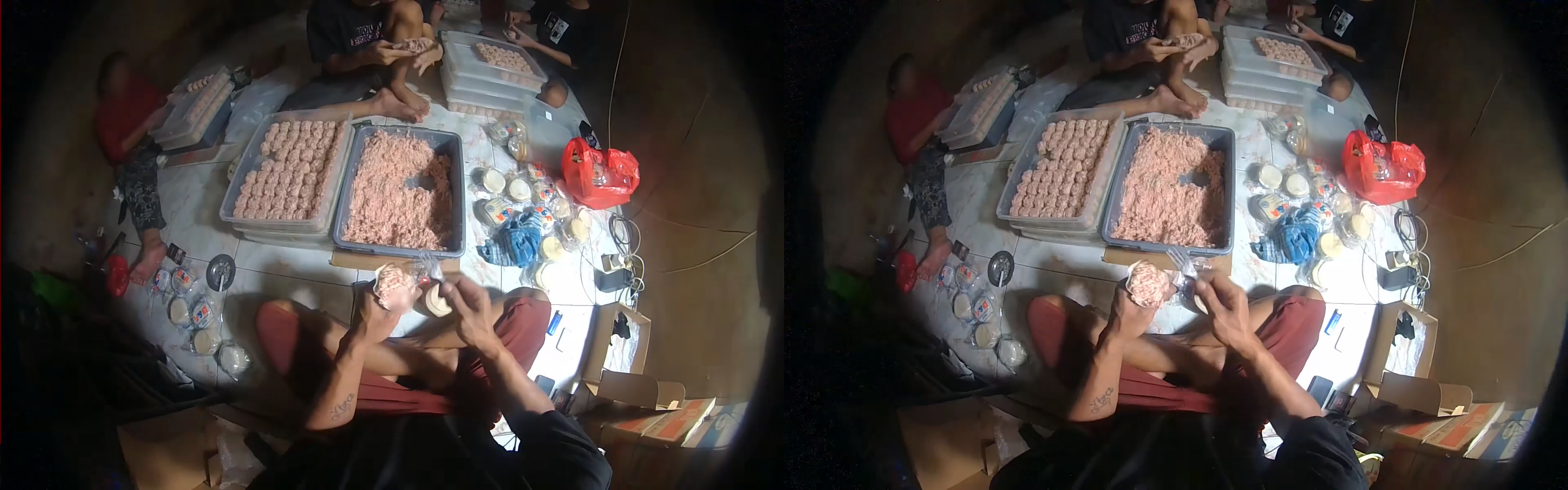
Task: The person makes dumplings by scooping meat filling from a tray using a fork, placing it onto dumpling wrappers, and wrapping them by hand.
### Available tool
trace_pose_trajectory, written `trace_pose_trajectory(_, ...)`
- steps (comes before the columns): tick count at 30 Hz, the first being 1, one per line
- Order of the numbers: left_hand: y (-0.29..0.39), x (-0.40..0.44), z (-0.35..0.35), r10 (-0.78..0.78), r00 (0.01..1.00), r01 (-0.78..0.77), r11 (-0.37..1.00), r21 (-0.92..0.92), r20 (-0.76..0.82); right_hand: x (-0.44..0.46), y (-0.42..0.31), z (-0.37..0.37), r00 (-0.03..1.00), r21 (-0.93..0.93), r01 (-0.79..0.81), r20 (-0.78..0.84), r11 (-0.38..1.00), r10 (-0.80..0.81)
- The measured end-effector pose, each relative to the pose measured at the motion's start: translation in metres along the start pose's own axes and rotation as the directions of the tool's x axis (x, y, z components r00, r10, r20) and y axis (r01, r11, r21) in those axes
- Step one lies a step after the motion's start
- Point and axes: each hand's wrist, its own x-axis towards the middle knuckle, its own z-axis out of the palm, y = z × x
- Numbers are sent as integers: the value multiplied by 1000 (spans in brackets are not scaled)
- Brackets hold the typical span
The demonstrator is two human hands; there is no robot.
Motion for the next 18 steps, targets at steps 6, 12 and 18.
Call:
trace_pose_trajectory(6, -2, 10, 0, -67, 998, 68, 996, 61, -18, -26, 60, 18, 980, 317, -195, 105, 928, 171)
trace_pose_trajectory(12, -57, 3, 6, 2, 993, 44, 921, 387, -116, -6, 20, -8, 946, -486, 324, 158, 812, -284)
trace_pose_trajectory(18, 5, 12, 12, 9, 946, -16, 1000, -18, -325, -12, 48, -11, 998, -227, 37, -35, 973, -46)
